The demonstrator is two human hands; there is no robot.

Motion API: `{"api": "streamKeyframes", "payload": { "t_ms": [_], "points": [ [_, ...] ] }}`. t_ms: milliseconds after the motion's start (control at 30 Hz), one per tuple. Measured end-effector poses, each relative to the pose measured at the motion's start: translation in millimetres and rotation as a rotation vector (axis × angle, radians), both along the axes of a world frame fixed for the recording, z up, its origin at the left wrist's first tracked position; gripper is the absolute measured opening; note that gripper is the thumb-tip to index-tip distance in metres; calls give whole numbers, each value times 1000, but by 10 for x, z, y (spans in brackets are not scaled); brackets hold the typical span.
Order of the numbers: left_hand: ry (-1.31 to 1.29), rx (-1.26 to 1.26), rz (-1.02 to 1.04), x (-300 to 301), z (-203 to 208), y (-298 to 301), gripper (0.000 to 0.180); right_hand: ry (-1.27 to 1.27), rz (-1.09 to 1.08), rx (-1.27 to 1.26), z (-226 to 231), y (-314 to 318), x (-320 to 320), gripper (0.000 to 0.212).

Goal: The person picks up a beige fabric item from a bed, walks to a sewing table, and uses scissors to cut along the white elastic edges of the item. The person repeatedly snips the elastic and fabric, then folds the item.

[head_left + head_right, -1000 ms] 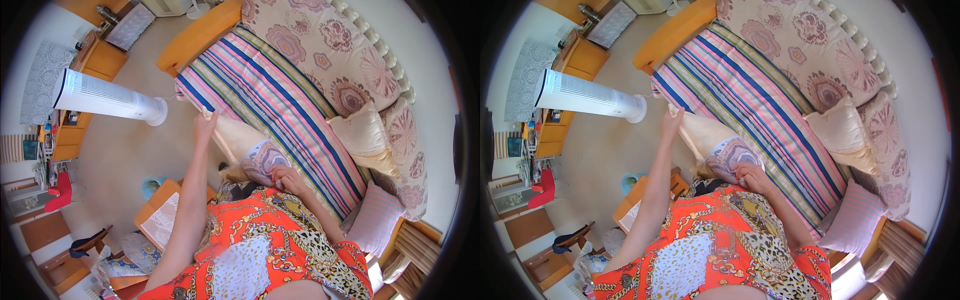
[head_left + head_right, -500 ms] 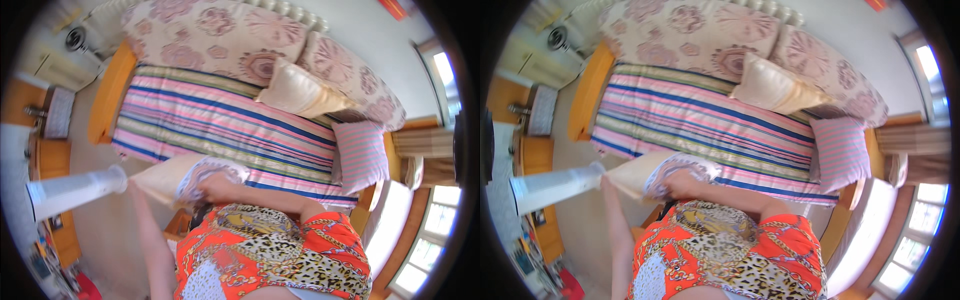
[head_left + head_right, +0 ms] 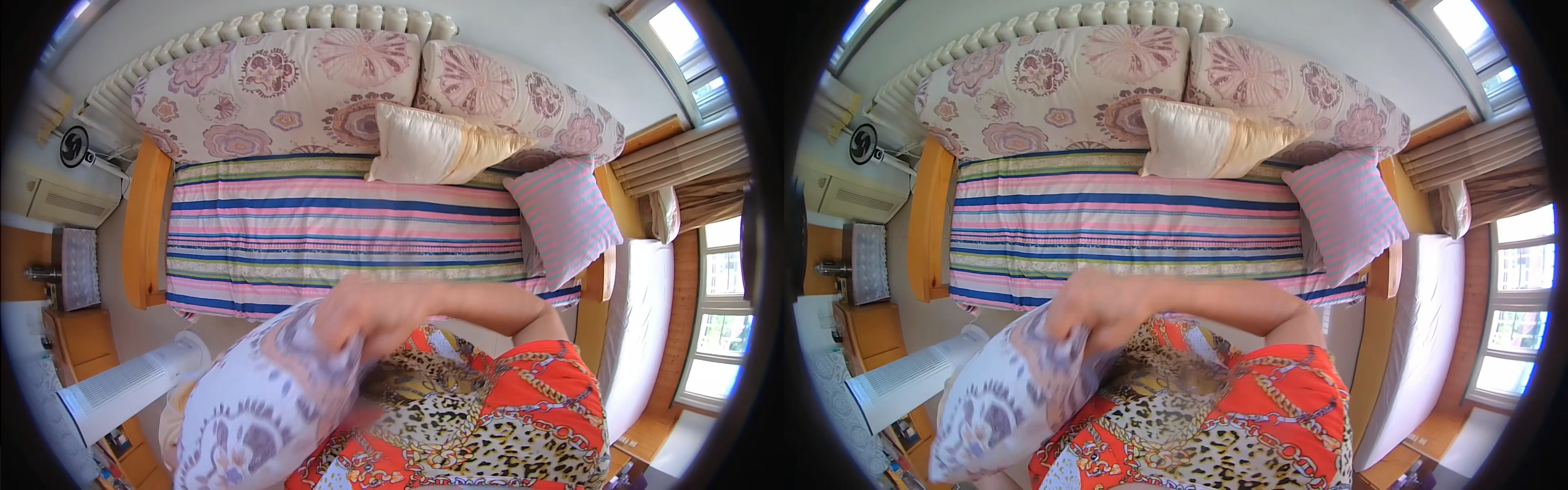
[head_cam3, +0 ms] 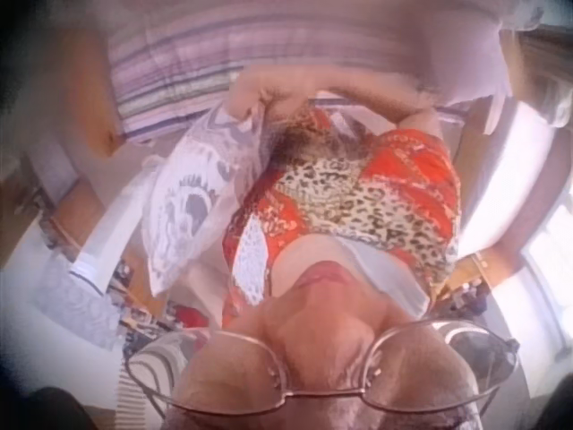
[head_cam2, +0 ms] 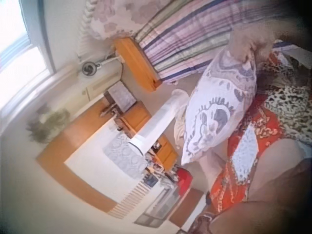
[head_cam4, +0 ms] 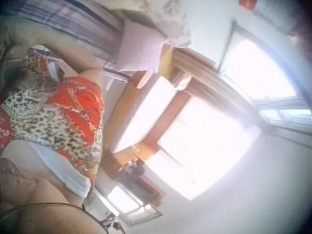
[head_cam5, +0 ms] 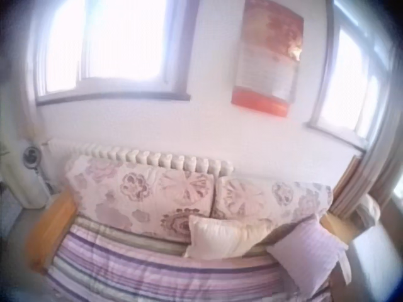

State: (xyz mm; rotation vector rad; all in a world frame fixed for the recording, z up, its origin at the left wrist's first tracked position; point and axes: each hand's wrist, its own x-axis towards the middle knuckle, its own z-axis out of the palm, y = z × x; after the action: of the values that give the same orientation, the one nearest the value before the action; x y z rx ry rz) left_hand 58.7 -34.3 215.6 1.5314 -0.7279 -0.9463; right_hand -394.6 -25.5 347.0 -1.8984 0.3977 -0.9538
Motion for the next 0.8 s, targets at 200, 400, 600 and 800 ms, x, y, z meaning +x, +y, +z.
{"api": "streamKeyframes", "payload": {
  "t_ms": [200,400,600,800],
  "points": [
    [-15,-14,-23,10,215,1,54,-72,-258,457,-348,322,-405,22],
    [0,-27,1,137,351,96,54,318,-796,80,-755,561,-210,23],
    [135,-50,171,532,448,401,55,635,-1076,30,-1691,910,-515,14],
    [454,-220,206,605,499,531,56,492,-1531,570,-1479,1227,-1227,21]
  ]
}}
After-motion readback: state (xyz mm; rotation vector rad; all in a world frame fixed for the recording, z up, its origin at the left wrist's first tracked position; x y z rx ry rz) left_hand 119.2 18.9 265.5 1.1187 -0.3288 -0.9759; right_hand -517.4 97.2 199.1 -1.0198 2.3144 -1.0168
